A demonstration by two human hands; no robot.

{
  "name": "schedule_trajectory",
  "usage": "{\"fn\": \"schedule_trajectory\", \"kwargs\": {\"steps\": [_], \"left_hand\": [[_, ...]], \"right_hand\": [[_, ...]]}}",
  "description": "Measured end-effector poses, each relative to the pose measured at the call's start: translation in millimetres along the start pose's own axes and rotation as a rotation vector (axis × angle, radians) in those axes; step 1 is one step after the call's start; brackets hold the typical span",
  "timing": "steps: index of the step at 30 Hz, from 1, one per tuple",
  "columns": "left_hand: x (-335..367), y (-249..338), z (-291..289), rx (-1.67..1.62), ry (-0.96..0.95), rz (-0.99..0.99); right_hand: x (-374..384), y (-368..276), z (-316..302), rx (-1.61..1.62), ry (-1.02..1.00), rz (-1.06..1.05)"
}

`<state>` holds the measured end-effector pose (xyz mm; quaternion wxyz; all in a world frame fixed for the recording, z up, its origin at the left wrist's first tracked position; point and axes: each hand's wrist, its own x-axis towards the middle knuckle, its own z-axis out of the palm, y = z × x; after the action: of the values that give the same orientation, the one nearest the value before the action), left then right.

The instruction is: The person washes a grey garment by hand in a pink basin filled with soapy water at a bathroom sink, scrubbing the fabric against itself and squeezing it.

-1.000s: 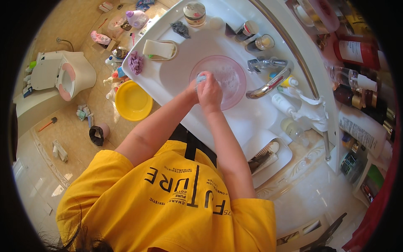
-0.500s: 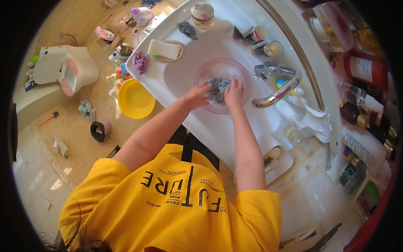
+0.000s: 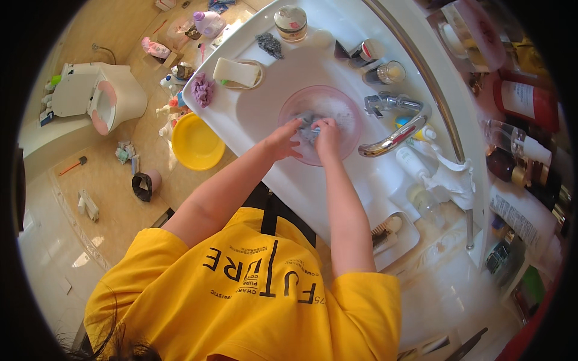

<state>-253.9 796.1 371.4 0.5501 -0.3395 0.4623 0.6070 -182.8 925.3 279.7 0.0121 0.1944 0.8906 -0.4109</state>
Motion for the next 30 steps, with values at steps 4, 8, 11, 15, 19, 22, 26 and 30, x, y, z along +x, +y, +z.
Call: {"fn": "schedule_trajectory", "kwargs": {"steps": [4, 8, 11, 15, 19, 22, 26, 30], "left_hand": [[36.7, -9.4, -21.2, -0.193, -0.101, 0.097], [35.8, 12.4, -25.1, -0.175, -0.675, -0.221], [10.4, 21.7, -6.0, 0.04, -0.337, -0.017], [24.1, 14.0, -3.4, 0.243, -0.175, 0.126], [70.7, -1.8, -27.2, 0.495, -0.66, 0.803], [40.8, -9.9, -6.0, 0.133, -0.372, 0.46], [23.0, -9.4, 2.5, 0.047, -0.096, 0.295], [17.9, -3.9, -3.9, 0.119, -0.026, 0.237]], "right_hand": [[-10.2, -105.8, -31.6, -0.067, 0.025, -0.263], [-38.6, -155.8, -47.7, -0.062, 0.114, -0.391], [-48.5, -175.3, -45.3, -0.052, 0.186, -0.38], [-42.9, -176.8, -42.9, -0.139, 0.272, -0.375], [-26.7, -158.0, -36.3, -0.2, 0.37, -0.389], [-11.7, -134.7, -35.5, -0.123, 0.41, -0.298], [-1.0, -119.1, -33.8, 0.012, 0.317, -0.157], [9.1, -81.5, -31.6, -0.121, 0.284, -0.042]]}}
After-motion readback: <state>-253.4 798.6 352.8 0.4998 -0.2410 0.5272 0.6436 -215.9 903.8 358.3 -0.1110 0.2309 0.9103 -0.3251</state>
